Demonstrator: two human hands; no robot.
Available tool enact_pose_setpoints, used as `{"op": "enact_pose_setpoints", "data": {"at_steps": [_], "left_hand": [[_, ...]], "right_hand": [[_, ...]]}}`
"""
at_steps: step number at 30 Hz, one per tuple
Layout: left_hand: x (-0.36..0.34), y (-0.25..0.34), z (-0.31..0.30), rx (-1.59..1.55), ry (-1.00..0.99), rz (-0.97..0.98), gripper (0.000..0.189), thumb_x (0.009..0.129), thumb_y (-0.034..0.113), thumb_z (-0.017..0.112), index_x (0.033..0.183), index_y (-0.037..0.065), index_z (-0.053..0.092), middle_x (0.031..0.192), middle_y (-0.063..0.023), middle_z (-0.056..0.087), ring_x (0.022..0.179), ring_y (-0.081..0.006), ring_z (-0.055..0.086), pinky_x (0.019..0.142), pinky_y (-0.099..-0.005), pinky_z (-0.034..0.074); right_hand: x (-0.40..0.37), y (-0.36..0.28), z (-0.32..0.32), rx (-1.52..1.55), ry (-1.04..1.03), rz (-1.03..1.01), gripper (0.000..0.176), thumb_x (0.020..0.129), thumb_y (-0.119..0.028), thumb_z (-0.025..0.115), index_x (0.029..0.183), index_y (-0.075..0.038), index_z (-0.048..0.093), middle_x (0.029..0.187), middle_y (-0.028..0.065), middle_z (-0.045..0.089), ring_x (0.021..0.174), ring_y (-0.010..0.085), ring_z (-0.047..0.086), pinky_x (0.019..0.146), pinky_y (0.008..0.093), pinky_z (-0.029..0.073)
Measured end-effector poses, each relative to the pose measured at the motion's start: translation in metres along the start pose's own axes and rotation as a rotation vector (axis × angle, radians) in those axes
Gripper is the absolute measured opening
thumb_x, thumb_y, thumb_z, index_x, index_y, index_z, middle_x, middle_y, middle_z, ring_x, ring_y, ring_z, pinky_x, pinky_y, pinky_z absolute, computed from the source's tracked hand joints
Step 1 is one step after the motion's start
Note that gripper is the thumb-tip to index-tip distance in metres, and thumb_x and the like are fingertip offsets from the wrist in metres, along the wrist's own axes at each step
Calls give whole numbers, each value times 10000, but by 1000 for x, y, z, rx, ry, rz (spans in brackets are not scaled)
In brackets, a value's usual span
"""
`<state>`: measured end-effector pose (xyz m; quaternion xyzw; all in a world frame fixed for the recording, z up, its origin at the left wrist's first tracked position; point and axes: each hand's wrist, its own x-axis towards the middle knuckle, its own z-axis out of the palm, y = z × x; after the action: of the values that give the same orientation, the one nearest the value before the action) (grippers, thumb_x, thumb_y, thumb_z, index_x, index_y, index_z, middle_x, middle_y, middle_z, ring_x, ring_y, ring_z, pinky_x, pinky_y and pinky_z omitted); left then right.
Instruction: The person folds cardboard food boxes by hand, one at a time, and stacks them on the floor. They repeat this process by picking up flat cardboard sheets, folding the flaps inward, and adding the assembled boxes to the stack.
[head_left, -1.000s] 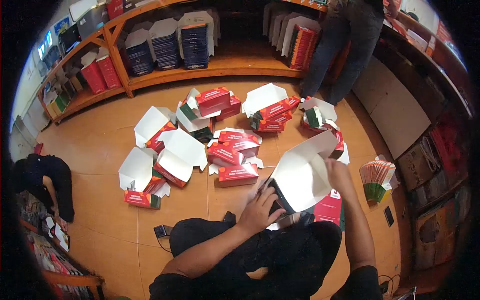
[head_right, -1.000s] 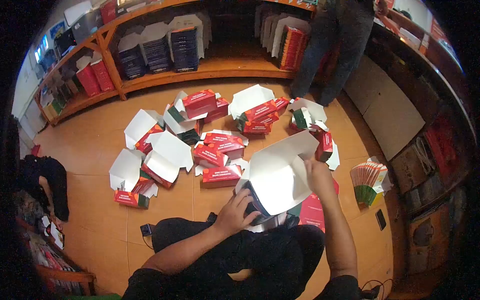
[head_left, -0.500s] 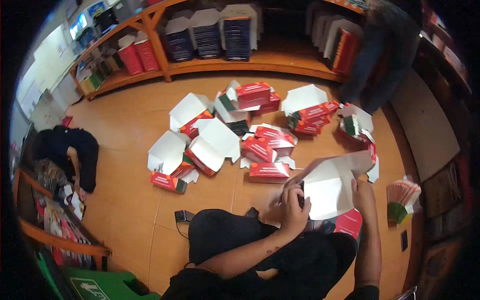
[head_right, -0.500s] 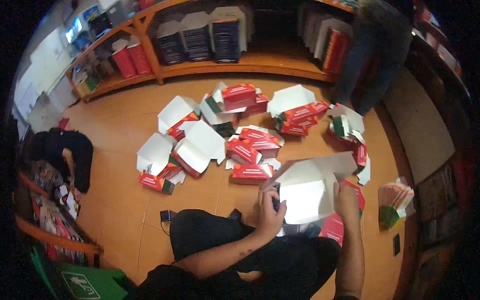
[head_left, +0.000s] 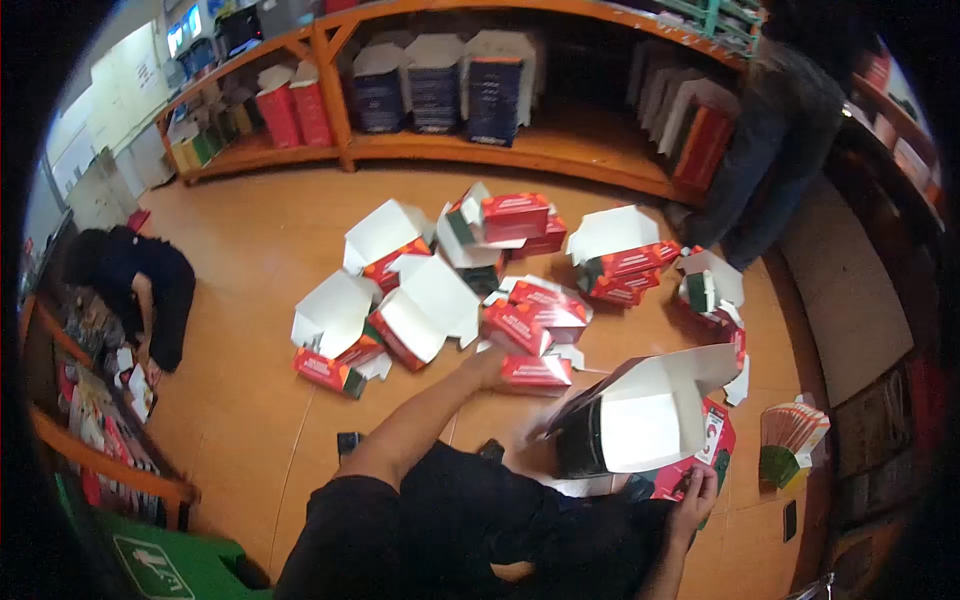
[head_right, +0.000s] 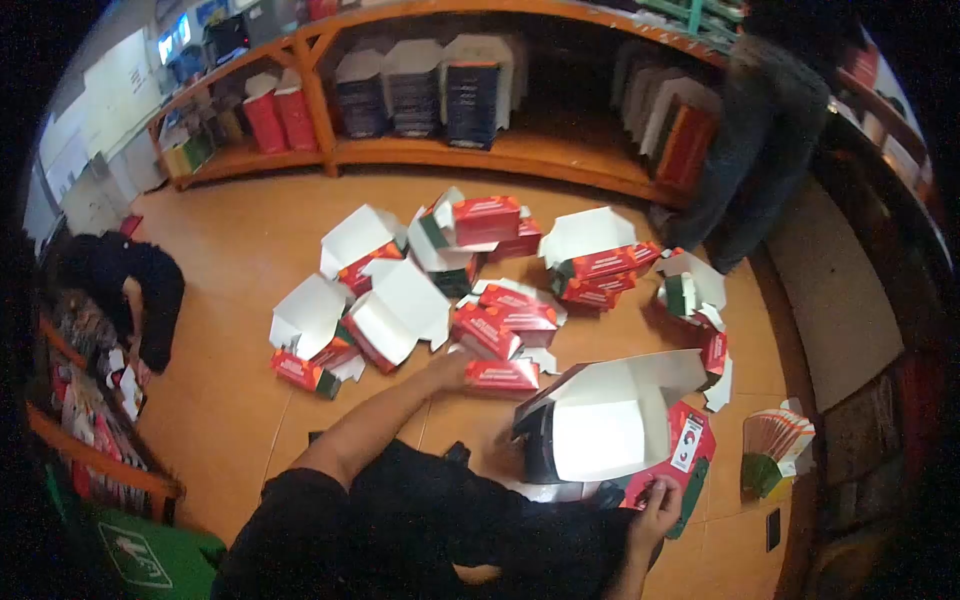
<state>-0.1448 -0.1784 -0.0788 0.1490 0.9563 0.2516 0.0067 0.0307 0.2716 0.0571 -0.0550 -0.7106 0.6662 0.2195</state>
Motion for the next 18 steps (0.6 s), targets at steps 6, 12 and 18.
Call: {"op": "enact_pose_setpoints", "data": {"at_steps": [6,12,18], "left_hand": [[-36,90,-135,-292,-188,-114,441,839,445,697,839,7,652,780,-166,660,738,-245,634,679,-392,488],[-171,236,-291,59,332,13,191,755,216,789,792,60,687,775,-103,664,666,-235,637,586,-337,480],[-218,311,-293,346,540,724,270,665,205,841,914,186,735,751,56,580,581,-123,484,501,-259,406]], "right_hand": [[-26,-16,12,58,-107,-5,149,981,-127,537,911,-15,607,675,-5,540,564,63,468,501,231,376],[-20,-133,79,-17,-483,-809,338,763,-186,806,1014,-16,655,920,134,675,771,278,655,660,344,515],[-14,-260,126,-386,-822,-1102,505,827,-311,708,1258,-90,565,1193,73,621,1156,223,572,1041,486,363]]}}
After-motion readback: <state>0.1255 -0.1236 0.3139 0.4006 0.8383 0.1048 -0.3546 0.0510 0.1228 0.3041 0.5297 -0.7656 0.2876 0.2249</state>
